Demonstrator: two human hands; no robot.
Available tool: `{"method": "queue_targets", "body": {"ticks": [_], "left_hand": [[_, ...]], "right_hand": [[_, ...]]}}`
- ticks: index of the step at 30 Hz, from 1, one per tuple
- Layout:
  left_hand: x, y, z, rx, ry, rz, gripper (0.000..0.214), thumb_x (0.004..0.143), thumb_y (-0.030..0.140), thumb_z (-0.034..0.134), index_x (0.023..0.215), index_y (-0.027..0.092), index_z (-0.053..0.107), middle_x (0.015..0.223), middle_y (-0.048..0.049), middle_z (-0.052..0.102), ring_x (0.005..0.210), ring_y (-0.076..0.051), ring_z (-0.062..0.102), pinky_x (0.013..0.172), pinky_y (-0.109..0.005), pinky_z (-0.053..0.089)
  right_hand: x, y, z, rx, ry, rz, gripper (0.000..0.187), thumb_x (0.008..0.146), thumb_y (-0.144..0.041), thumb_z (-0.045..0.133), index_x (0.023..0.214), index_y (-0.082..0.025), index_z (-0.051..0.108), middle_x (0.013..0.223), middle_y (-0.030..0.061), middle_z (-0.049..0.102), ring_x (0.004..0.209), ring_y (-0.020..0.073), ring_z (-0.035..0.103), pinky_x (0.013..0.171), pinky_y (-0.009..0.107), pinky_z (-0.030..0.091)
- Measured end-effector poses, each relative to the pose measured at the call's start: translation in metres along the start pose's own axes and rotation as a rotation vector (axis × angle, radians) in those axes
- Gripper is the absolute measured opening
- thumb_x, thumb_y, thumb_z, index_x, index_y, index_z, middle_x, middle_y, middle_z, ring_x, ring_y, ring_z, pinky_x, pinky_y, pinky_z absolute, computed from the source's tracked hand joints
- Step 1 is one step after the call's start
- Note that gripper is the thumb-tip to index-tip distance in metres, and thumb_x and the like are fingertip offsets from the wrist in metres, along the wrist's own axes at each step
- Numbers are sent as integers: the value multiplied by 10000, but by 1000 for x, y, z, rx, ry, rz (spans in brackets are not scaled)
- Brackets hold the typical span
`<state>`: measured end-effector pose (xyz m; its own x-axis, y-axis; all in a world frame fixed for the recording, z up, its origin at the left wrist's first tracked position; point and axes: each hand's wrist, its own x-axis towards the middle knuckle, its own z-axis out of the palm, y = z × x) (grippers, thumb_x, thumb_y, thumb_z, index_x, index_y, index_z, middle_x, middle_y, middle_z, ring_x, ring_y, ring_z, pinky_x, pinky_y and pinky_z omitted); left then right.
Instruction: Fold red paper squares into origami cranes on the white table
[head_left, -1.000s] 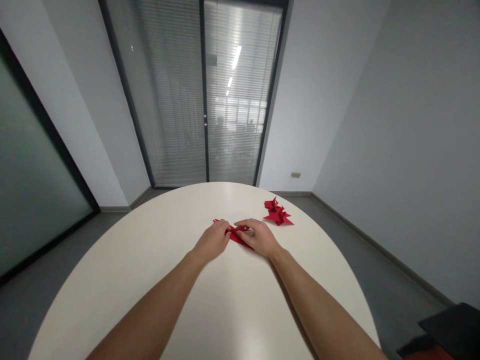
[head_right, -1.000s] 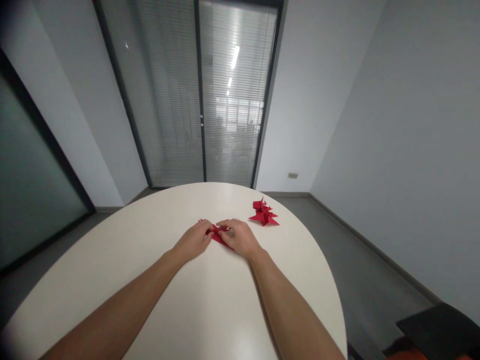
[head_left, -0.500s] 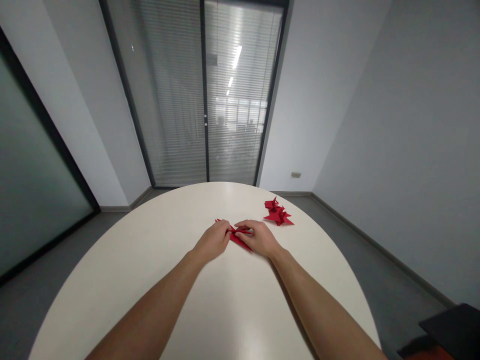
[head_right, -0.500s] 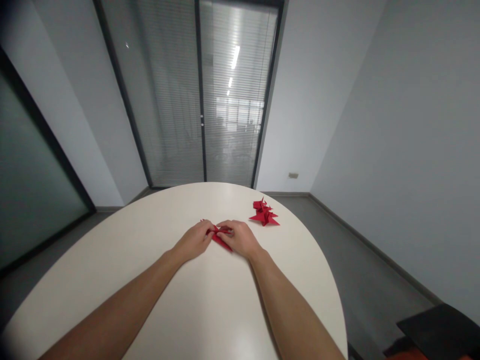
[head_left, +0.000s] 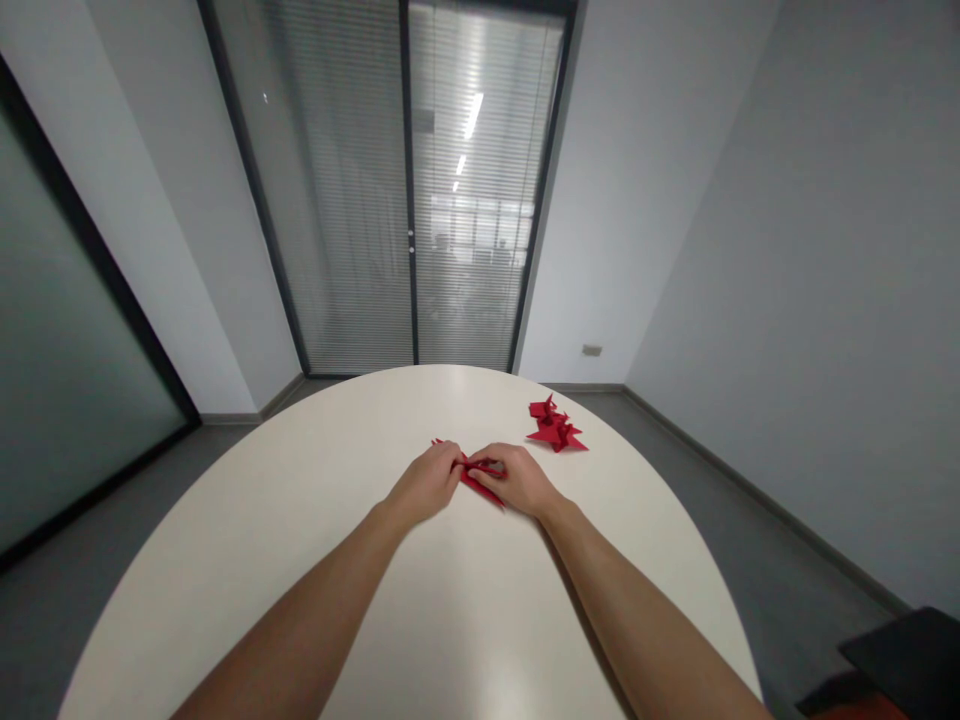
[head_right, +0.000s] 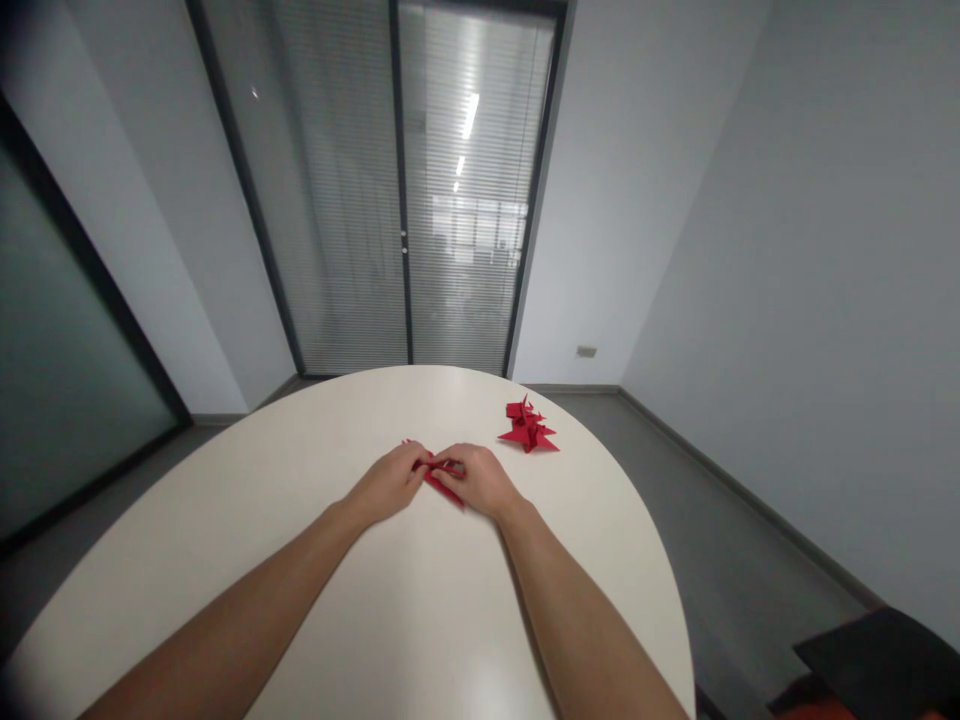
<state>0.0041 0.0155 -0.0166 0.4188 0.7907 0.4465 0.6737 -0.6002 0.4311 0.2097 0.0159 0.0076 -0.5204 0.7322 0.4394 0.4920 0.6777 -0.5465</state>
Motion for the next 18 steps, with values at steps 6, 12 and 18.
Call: {"method": "queue_targets", "body": {"ticks": [6,12,18], "left_hand": [[0,0,0,-2,-4,-9,167,955,155,438,914,206,592,919,-49,662,856,-206,615,801,-331,458],[0,2,-1,1,-19,-9,175,967,173,434,908,203,596,921,-55,662,864,-208,617,808,-335,462],[0,2,-1,-52,-39,-27,172,973,187,451,951,209,620,928,-50,680,868,-203,642,805,-321,473]], "right_hand": [[0,3,1,-14,-20,-16,197,900,-237,679,1081,-230,756,1032,60,762,920,200,696,858,315,532],[0,0,1,-24,-26,-2,190,894,-243,692,1072,-226,757,1029,62,763,914,201,698,855,317,529],[0,4,3,-48,-12,28,155,886,-209,690,1026,-221,756,1005,58,765,901,200,692,831,310,518]]}}
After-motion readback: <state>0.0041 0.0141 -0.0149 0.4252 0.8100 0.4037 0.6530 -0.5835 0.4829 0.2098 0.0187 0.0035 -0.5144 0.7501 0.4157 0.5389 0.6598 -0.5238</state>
